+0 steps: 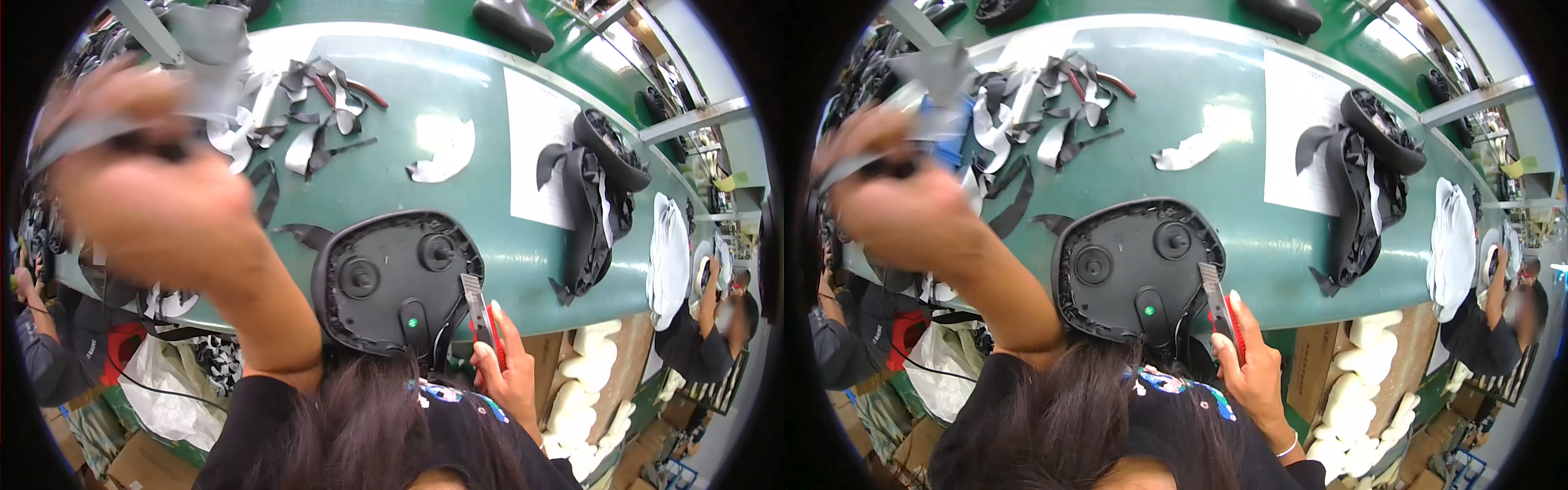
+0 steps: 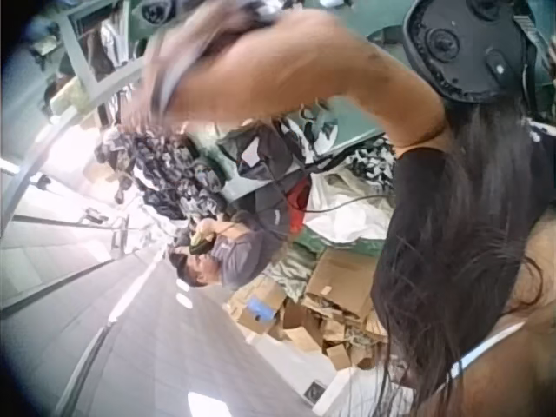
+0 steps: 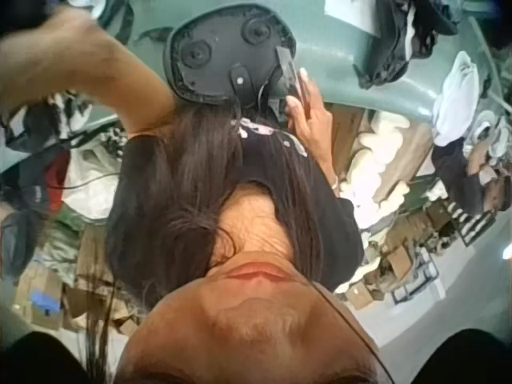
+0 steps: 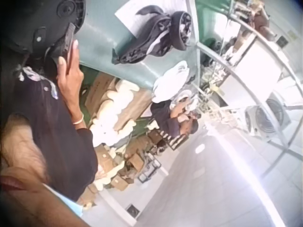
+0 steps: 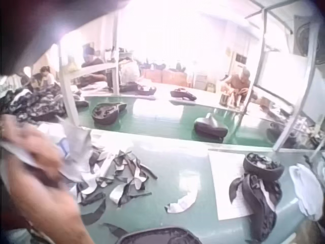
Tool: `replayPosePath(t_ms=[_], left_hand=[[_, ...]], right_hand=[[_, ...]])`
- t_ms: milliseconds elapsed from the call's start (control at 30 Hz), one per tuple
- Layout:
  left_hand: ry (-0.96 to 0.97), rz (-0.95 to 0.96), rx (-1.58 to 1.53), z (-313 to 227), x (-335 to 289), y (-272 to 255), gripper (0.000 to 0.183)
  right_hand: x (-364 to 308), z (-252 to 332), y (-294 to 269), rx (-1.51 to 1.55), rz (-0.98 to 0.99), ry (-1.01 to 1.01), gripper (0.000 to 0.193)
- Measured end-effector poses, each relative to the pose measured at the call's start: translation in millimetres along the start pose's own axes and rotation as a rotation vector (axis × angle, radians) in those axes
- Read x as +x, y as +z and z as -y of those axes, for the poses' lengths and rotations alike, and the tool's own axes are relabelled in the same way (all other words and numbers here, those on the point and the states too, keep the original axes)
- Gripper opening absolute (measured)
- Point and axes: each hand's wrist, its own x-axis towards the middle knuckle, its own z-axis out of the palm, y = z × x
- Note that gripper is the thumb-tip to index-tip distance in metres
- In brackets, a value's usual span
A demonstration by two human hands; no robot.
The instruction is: The person uses a red utility knife to trim excess black rubber or plastic material from the underside of bicycle seats. They repeatedly cut along the edges, peel away strips, and rotate the seat to access different areas, placing finished seats aside on the green workbench.
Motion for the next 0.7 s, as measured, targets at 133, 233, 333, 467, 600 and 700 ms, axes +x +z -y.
replayPosePath(t_ms=[133,233,333,467,600,700], left_hand=[[-0.233,1.482,0.728,34.3,-74.9,-1.9,0.038],[-0.699,1.539,0.403,64.0,-89.8,-17.9,0.040],[-0.786,0.928,0.337,87.6,-65.0,-22.6,0.034],[-0.934,0.769,0.322,84.6,-60.5,-10.8,0.025],[-0.450,1.974,-0.222,51.5,-74.5,-15.2,0.025],[-0.622,1.768,-0.545,71.1,-60.6,5.2,0.021]], right_hand=[[36.9,-18.8,10.8,0.170,-0.215,-0.125,0.044],[64.0,-7.5,9.5,0.278,-0.264,-0.182,0.032],[86.2,-4.1,-6.9,0.321,-0.506,-0.305,0.032],[116.9,2.0,-10.4,0.328,-0.542,-0.376,0.032],[182.1,10.6,-16.8,0.213,-0.517,-0.396,0.041],[262.1,39.6,-29.5,0.355,-0.394,-0.400,0.045]])
